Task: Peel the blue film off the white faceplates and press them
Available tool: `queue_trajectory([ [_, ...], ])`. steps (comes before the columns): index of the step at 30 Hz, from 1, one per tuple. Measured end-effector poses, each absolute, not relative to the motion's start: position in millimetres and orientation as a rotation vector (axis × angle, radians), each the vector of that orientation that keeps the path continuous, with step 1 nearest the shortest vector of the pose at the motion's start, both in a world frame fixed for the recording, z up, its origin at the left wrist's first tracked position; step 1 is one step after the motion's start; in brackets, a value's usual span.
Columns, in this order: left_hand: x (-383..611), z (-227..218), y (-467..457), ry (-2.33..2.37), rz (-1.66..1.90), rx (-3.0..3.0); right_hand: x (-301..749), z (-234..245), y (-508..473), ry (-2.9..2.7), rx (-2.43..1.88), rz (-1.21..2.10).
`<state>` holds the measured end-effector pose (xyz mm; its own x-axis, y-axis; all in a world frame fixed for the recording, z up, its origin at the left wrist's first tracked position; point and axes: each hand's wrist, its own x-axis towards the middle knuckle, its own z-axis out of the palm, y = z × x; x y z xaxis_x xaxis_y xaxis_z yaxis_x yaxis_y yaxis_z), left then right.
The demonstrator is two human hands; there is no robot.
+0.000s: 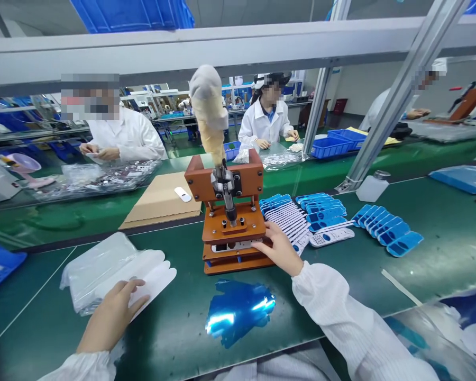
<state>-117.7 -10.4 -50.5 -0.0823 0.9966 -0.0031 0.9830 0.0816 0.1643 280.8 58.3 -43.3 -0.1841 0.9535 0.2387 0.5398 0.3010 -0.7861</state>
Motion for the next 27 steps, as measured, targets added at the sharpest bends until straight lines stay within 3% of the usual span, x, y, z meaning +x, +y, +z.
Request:
queue_trajectory([
  [7, -123, -69, -9, 2.348, 0.303, 2.035, 304, -49, 42, -1.640, -1.338, 0.543],
  [16, -116, -43, -3, 2.177, 0.431, 1.874, 312, -48, 6, -1.512, -1.403, 0.363],
  [19, -76, -22, -7, 1.897, 0.508, 1.761, 297, -43, -11, -1.659, -1.308, 0.354],
  [24, 18, 11, -6, 1.228, 0.267, 1.618, 262, -31, -27, -2.119, -1.084, 0.584],
  [27, 52, 18, 5, 1.109, 0.263, 1.590, 259, -28, -23, -2.137, -1.063, 0.609],
])
